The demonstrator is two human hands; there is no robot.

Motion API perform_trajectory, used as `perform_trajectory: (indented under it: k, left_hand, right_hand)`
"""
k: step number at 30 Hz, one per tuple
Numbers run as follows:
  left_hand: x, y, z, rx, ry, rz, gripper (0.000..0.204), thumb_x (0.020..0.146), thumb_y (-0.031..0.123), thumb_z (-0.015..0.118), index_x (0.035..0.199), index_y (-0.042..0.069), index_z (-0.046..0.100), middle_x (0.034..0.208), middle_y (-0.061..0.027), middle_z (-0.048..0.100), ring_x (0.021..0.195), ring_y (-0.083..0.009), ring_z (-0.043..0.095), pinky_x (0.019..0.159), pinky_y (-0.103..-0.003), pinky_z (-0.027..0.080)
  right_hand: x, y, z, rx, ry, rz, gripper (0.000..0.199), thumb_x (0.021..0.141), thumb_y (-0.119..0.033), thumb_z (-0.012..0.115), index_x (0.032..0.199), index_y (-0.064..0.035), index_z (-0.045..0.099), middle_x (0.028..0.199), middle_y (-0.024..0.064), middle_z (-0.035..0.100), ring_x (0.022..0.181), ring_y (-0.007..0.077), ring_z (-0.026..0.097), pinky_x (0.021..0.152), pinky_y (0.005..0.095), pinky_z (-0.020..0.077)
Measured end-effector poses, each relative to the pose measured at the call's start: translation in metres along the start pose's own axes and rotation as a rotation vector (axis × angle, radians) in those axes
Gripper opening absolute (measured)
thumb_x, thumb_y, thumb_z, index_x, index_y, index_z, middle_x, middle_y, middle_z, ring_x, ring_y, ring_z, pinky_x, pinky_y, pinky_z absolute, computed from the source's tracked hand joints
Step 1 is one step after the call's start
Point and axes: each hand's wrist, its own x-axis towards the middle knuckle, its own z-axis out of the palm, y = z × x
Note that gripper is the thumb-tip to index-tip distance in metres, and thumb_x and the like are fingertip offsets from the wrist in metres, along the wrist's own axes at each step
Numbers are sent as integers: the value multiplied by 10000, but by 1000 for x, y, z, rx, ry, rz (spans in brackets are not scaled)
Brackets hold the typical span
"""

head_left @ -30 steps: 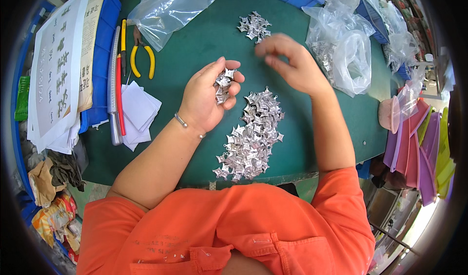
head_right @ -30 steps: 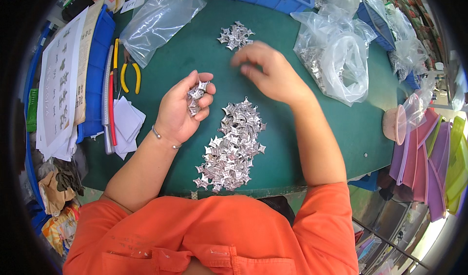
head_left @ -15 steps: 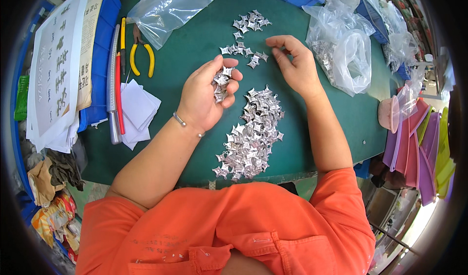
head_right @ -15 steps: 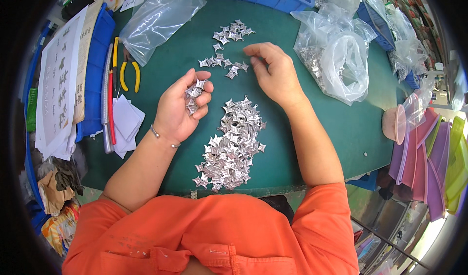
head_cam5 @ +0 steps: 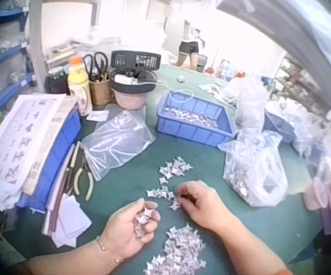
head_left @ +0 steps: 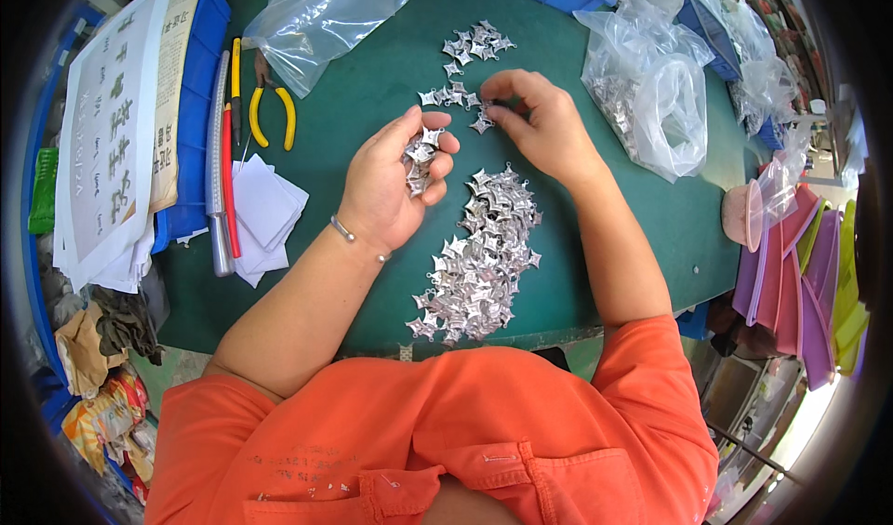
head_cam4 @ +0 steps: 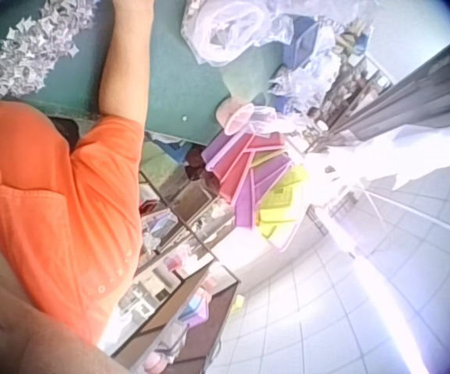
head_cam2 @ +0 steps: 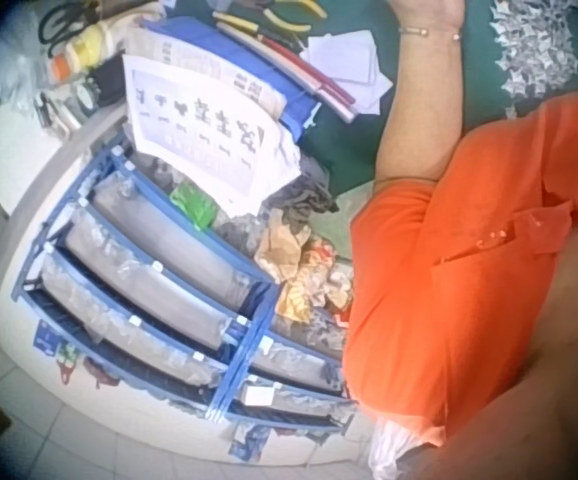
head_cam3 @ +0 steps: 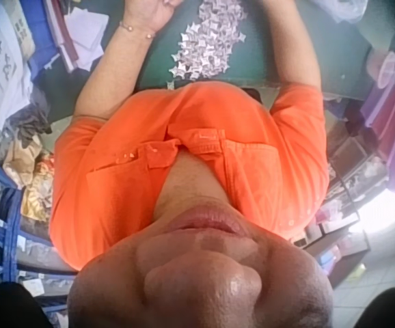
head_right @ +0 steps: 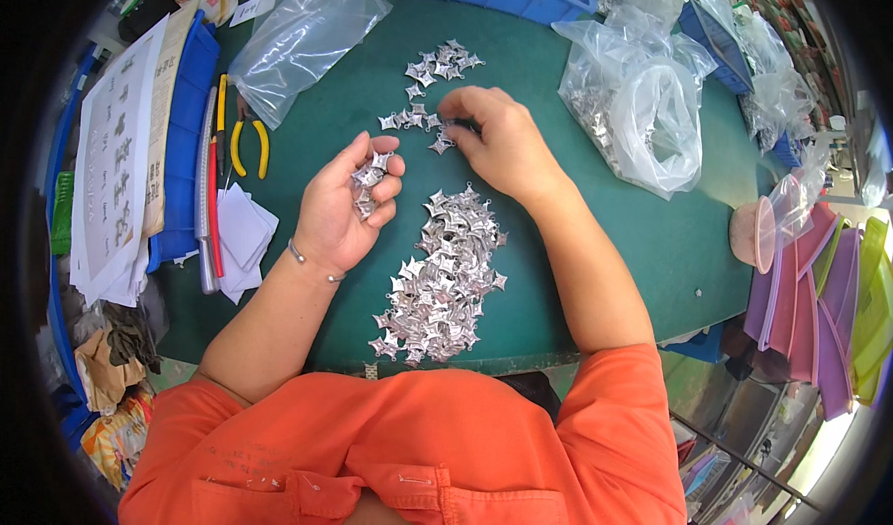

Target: The person picks up metal star-shaped parts from a pile on the workstation by hand, gathers them together, and places them into plastic bags.

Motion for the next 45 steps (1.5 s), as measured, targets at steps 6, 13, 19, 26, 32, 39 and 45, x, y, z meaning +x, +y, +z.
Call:
perform_trajectory:
  k: [6,13,19,26,32,39,45]
  left_hand:
    - [-1,1,1,5,3,1,285,980,284,429,1041,26,532,831,-68,563,607,-94,494,429,-215,354]
    - [-1,1,2,12,12,0,286,982,285,425,1042,27,533,827,-67,562,606,-95,489,434,-215,351]
    - [-1,1,1,13,12,2,292,982,287,421,1038,27,540,831,-65,561,604,-93,485,434,-219,353]
    - [-1,0,1,9,0,3,292,982,286,423,1037,25,541,832,-65,564,608,-94,487,436,-221,352]
    - [-1,0,2,15,14,-1,289,979,286,430,1036,25,540,830,-65,566,605,-92,488,435,-220,348]
    - [-1,0,2,20,13,1,286,980,283,428,1037,25,536,832,-68,564,604,-93,488,434,-220,349]
    - [0,0,-1,13,-18,-1,285,982,281,421,1025,26,542,822,-72,575,611,-99,505,448,-231,360]
  right_hand:
    - [2,-12,-13,-32,-125,300,101,802,-4,620,903,-1,631,898,104,624,791,208,596,687,302,482]
    - [8,0,-3,-145,-85,-85,132,743,-8,643,875,-7,644,864,115,625,891,303,589,760,375,480]
    - [27,-9,19,-73,-75,-145,134,769,11,642,902,3,630,866,115,630,770,261,617,697,321,502]
    - [27,0,7,-110,-17,90,155,799,-18,628,952,2,645,866,118,645,750,203,626,679,295,500]
    - [14,24,-19,-210,150,101,139,787,-9,597,905,-22,669,869,152,624,826,309,621,738,351,492]
    - [-1,14,-18,18,205,200,179,797,60,588,959,-7,627,872,102,667,809,161,640,716,279,500]
    - [-3,17,-7,-83,135,126,210,800,65,602,993,-18,604,839,51,642,781,106,589,705,225,465]
